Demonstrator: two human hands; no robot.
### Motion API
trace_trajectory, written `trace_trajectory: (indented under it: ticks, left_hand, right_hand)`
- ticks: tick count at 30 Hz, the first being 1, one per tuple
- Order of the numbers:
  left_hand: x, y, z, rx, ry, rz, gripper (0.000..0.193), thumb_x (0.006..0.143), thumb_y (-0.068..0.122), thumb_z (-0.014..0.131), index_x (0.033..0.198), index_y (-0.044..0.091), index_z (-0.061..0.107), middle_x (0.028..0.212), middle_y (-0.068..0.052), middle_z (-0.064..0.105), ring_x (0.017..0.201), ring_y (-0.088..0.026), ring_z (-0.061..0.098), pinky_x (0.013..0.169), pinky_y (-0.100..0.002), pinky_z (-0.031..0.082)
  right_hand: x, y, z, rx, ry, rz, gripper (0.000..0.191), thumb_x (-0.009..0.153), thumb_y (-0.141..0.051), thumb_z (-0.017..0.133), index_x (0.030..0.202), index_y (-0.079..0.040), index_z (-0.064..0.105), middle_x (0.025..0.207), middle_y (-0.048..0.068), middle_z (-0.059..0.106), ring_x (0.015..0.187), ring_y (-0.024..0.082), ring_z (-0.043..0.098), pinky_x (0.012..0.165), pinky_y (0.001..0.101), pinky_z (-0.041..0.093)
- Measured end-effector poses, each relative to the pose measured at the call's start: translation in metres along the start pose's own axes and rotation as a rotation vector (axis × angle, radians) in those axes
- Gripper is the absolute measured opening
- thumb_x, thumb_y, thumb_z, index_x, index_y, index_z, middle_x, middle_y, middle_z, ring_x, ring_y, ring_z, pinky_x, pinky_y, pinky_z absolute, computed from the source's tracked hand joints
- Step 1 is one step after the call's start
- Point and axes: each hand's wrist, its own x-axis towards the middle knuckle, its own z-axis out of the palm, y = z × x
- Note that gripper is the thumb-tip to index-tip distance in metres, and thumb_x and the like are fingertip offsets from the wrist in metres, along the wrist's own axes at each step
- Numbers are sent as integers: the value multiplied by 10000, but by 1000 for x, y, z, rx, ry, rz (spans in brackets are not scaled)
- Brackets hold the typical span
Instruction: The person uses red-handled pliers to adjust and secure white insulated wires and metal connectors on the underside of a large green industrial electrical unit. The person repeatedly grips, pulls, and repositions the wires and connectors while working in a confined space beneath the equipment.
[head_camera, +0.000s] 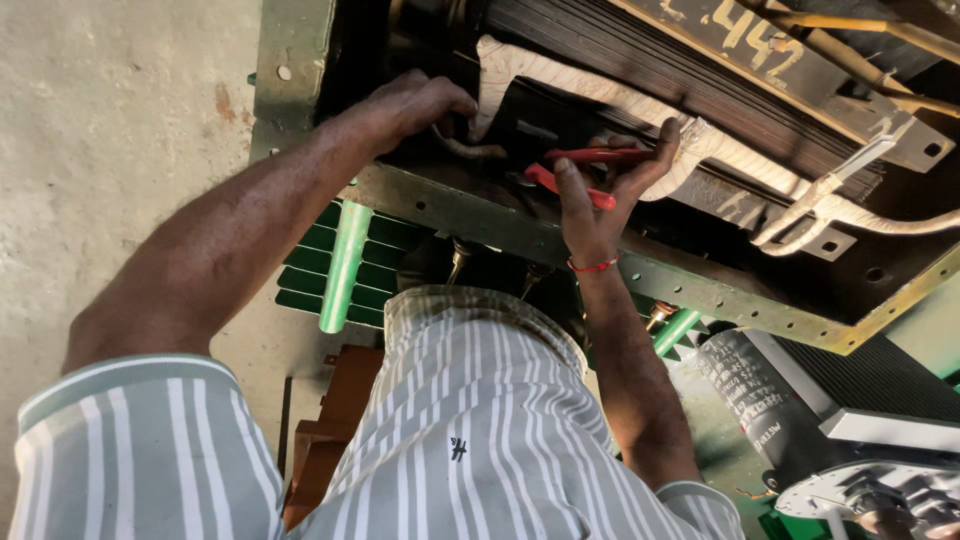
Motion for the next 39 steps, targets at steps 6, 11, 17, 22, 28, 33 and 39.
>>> trace_trajectory:
  ticks: [6,11,17,22,28,33,39]
  left_hand:
    - [-2,4,-1,-68,129,-126,382,735,349,741,967,49,781,990,-134,726,959,-249,663,867,-389,497]
    - [-6,17,-2,-50,139,-245,410,775,311,752,1024,-16,745,974,-162,689,961,-285,671,798,-417,522]
    - [-12,33,-3,-121,-56,-295,493,841,379,674,1215,58,666,1213,-144,619,1124,-261,642,857,-431,625]
    - [-14,39,5,-696,23,-347,507,823,410,644,1229,106,655,1195,-150,672,1094,-285,684,845,-441,632]
    - [-9,27,24,-732,183,-423,399,892,415,685,1160,120,673,1079,-65,637,978,-206,636,778,-387,600]
    - [-9,11,35,-735,288,-392,277,916,315,755,1039,72,703,919,-50,704,790,-196,634,641,-336,539]
    - [-8,5,22,-757,141,-401,242,899,263,739,1066,89,719,958,-36,730,855,-163,674,684,-319,560]
  right_hand:
    - [1,9,-11,72,39,190,1029,864,145,571,1685,-140,20,1331,129,416,1203,228,521,1113,386,536]
    - [5,6,-16,10,14,208,980,877,121,603,1642,-140,48,1345,111,429,1259,225,509,1128,362,502]
    - [0,-2,-6,13,29,240,959,877,63,595,1642,-165,64,1339,84,434,1220,185,498,1033,320,542]
    - [1,-3,-5,155,38,254,950,882,61,575,1644,-169,58,1352,63,380,1250,175,483,1037,305,564]
    - [3,5,-10,116,13,318,865,869,79,535,1628,-118,169,1383,88,354,1259,180,458,1041,325,581]
    - [7,13,-18,-50,31,256,726,835,127,546,1504,-37,317,1385,115,353,1277,206,451,1165,365,478]
    - [13,8,-17,-163,-14,270,517,836,76,533,1336,-28,452,1376,119,361,1218,229,396,1050,338,516]
